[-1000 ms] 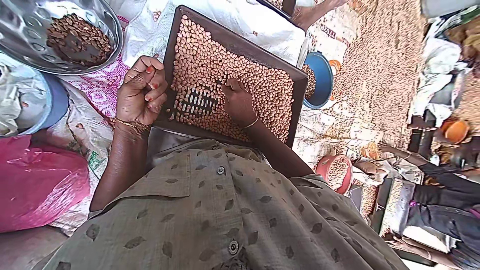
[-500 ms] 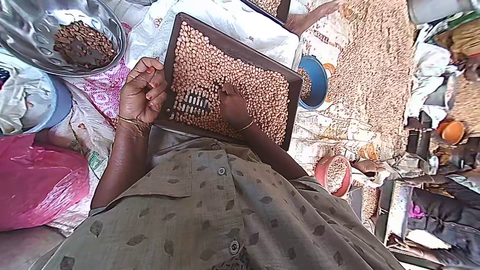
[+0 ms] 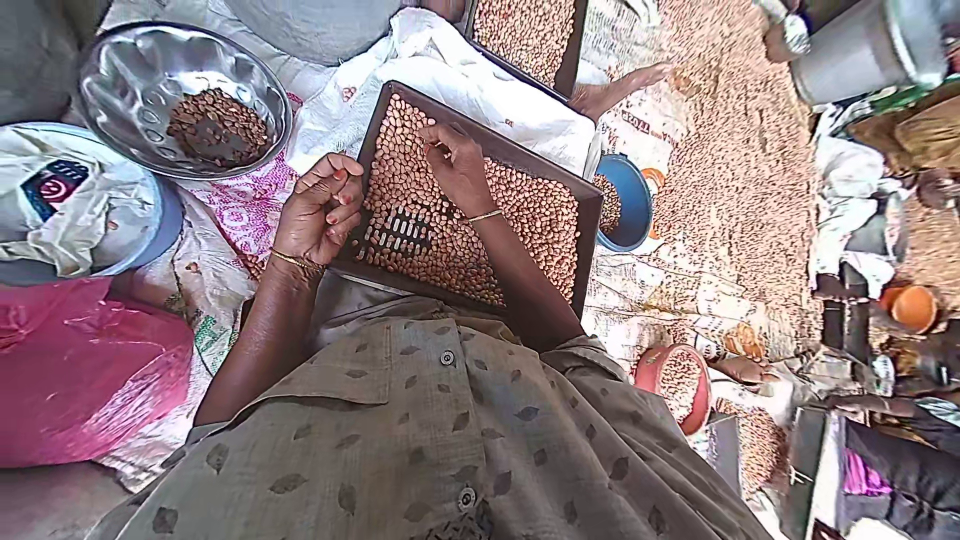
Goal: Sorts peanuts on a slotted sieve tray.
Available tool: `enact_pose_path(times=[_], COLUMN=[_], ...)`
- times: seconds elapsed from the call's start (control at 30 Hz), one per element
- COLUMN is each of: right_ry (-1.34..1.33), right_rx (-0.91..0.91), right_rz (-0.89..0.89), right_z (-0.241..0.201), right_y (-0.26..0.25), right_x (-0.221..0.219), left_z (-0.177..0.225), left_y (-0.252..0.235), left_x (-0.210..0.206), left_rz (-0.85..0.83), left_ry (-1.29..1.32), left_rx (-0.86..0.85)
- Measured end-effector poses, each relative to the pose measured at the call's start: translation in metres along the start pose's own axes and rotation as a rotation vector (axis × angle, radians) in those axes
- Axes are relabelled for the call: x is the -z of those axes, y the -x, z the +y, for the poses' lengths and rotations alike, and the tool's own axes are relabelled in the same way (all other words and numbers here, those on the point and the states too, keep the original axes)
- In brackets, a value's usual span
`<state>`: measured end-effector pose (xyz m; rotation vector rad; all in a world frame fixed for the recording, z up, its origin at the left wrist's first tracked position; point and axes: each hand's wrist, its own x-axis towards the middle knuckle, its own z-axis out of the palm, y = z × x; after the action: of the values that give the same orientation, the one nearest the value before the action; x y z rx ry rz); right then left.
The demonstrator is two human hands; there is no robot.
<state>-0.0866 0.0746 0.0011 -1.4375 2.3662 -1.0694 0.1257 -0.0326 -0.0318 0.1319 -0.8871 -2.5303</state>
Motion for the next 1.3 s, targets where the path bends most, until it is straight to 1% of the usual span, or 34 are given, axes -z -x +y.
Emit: enact_pose_path(times=[0.1, 0.17, 0.23, 0.37, 0.43, 0.47, 0.53, 0.6, 0.63, 0.67, 0.73, 0.77, 0.87, 0.9, 0.93, 1.0, 1.07, 1.13, 1.23, 1.27, 1.3], right_ry=[0.127, 0.191, 0.204, 0.187, 0.15, 0.092, -0.13, -0.412, -0.467, -0.445, -0.264, -0.141, 0.27, 0.337, 0.381, 0.459, 0.487, 0.399, 0.05, -0.049, -0.107], right_rx=[0.045, 0.09, 0.133, 0.193, 0.155, 0.134, 0.129, 0.174, 0.21, 0.257, 0.322, 0.329, 0.315, 0.327, 0.321, 0.216, 0.023, -0.124, -0.096, -0.091, -0.079], right_rz=[0.032, 0.126, 0.179, 0.2, 0.214, 0.238, 0.268, 0.158, 0.103, 0.078, 0.085, 0.045, -0.223, -0.211, -0.158, -0.082, -0.1, -0.234, -0.479, -0.525, -0.525], right_z=[0.012, 0.021, 0.028, 0.039, 0.041, 0.039, 0.023, -0.015, -0.032, -0.042, -0.037, -0.026, 0.009, 0.02, 0.031, 0.049, 0.057, 0.054, 0.035, 0.026, 0.019], right_y=[-0.013, -0.012, -0.009, -0.007, -0.007, -0.008, -0.007, 0.002, 0.006, 0.009, 0.008, 0.009, 0.023, 0.033, 0.04, 0.05, 0.058, 0.065, 0.075, 0.074, 0.07], right_x=[-0.03, -0.046, -0.052, -0.051, -0.045, -0.041, -0.03, -0.014, -0.01, -0.01, -0.02, -0.027, -0.04, -0.04, -0.035, -0.013, 0.016, 0.043, 0.068, 0.068, 0.065], left_z=[0.0, 0.0, 0.0, 0.0, 0.0, 0.0, 0.0, -0.003, -0.005, -0.005, -0.002, -0.001, 0.0, 0.0, 0.0, -0.001, -0.002, -0.002, -0.002, -0.002, -0.002], left_y=[0.001, 0.001, 0.001, 0.001, 0.001, 0.001, 0.0, -0.003, -0.005, -0.006, -0.006, -0.005, 0.0, 0.001, 0.001, 0.0, -0.001, -0.003, -0.003, -0.003, -0.004], left_x=[0.0, 0.001, 0.002, 0.001, -0.001, -0.003, -0.009, -0.017, -0.02, -0.022, -0.023, -0.022, -0.009, -0.007, -0.005, -0.003, -0.002, 0.0, 0.003, 0.004, 0.003], left_rz=[0.009, 0.009, -0.003, 0.001, 0.027, 0.054, 0.115, 0.189, 0.214, 0.226, 0.232, 0.233, 0.195, 0.187, 0.18, 0.143, 0.121, 0.099, 0.083, 0.084, 0.084], left_ry=[0.007, 0.012, 0.016, 0.022, 0.022, -0.006, -0.091, -0.171, -0.199, -0.21, -0.178, -0.141, 0.02, 0.084, 0.144, 0.227, 0.26, 0.295, 0.333, 0.337, 0.339], left_rx=[-0.002, 0.004, 0.006, 0.008, 0.015, 0.027, 0.072, 0.083, 0.081, 0.078, 0.066, 0.057, -0.009, -0.025, -0.037, -0.056, -0.062, -0.063, -0.047, -0.045, -0.044])
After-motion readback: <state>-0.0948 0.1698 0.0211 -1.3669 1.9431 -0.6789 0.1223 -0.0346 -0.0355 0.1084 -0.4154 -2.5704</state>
